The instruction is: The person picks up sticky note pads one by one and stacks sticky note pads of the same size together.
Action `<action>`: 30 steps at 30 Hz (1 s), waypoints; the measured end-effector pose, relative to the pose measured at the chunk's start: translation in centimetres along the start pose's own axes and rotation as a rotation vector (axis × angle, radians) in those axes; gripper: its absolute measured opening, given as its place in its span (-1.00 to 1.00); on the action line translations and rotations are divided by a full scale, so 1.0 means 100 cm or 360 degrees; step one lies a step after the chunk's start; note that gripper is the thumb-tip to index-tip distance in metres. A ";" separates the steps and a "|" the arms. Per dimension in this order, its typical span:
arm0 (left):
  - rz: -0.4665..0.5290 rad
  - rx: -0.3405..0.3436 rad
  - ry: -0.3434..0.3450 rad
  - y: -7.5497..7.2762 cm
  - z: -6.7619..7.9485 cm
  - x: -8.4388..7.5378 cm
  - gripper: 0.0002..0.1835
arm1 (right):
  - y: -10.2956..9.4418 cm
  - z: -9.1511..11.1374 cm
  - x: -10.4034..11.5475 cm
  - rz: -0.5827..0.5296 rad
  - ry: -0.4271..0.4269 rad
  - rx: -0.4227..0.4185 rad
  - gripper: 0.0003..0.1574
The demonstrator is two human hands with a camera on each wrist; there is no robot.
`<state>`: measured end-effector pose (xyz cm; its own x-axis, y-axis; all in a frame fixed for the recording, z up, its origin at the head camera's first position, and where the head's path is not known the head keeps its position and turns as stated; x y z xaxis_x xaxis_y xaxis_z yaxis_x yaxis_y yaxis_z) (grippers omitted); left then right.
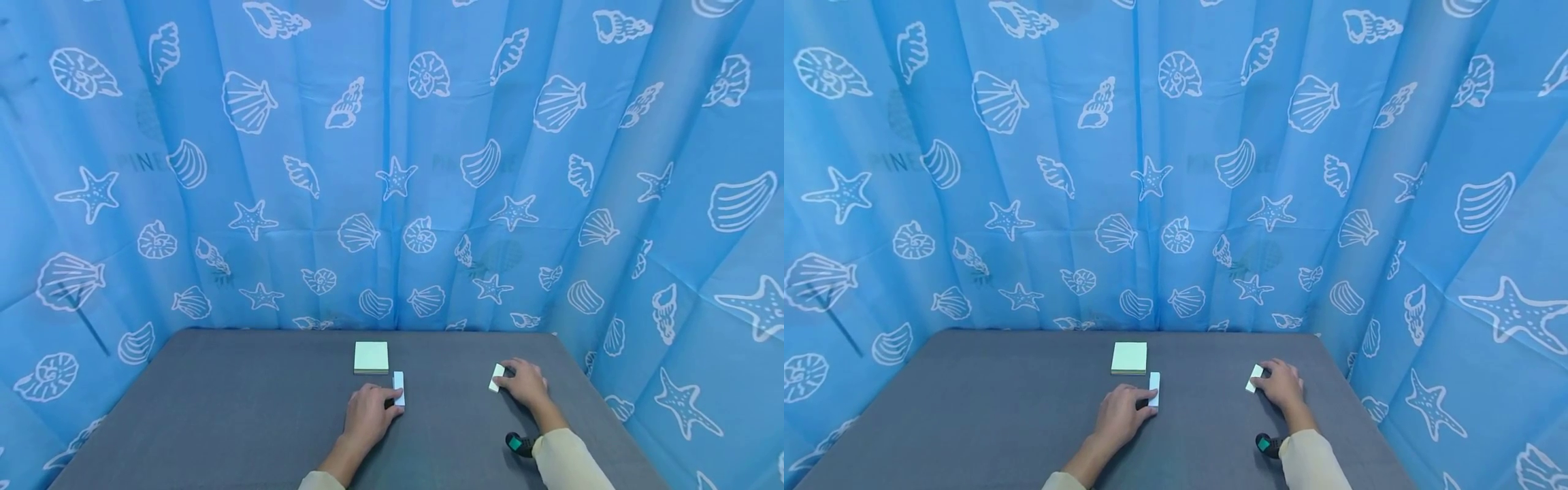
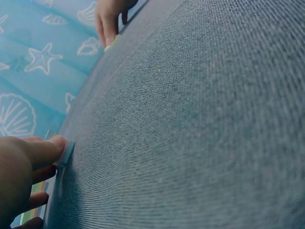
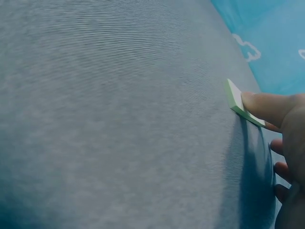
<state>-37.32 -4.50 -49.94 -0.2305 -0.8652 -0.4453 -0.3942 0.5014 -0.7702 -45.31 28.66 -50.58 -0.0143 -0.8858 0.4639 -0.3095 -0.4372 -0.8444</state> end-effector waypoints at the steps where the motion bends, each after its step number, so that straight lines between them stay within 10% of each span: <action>1: 0.0003 0.0002 -0.0008 0.000 0.000 0.000 -0.61 | 0.000 0.000 0.001 -0.0012 0.0007 -0.0018 -0.37; 16: 0.0021 0.0016 -0.0040 0.000 0.000 0.001 -0.60 | -0.003 0.006 0.023 -0.0246 -0.0026 -0.0205 -0.45; 30: 0.0013 0.0037 -0.0064 0.001 0.001 0.002 -0.61 | -0.001 0.014 0.055 -0.0159 -0.0113 -0.0073 -0.62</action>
<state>-37.35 -4.60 -50.18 -0.1977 -0.8606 -0.4694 -0.3713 0.5089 -0.7766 -44.00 23.57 -48.32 0.0856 -0.8478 0.5234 -0.3493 -0.5176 -0.7811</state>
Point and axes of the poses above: each hand's wrist, its own z-axis away from the middle knuckle, its own y-axis out of the palm, x = y × z, the point moved 10 cm from there along -z, towards the middle knuckle, and after that the axes turned 13 degrees about -x, right-handed, at the moved point
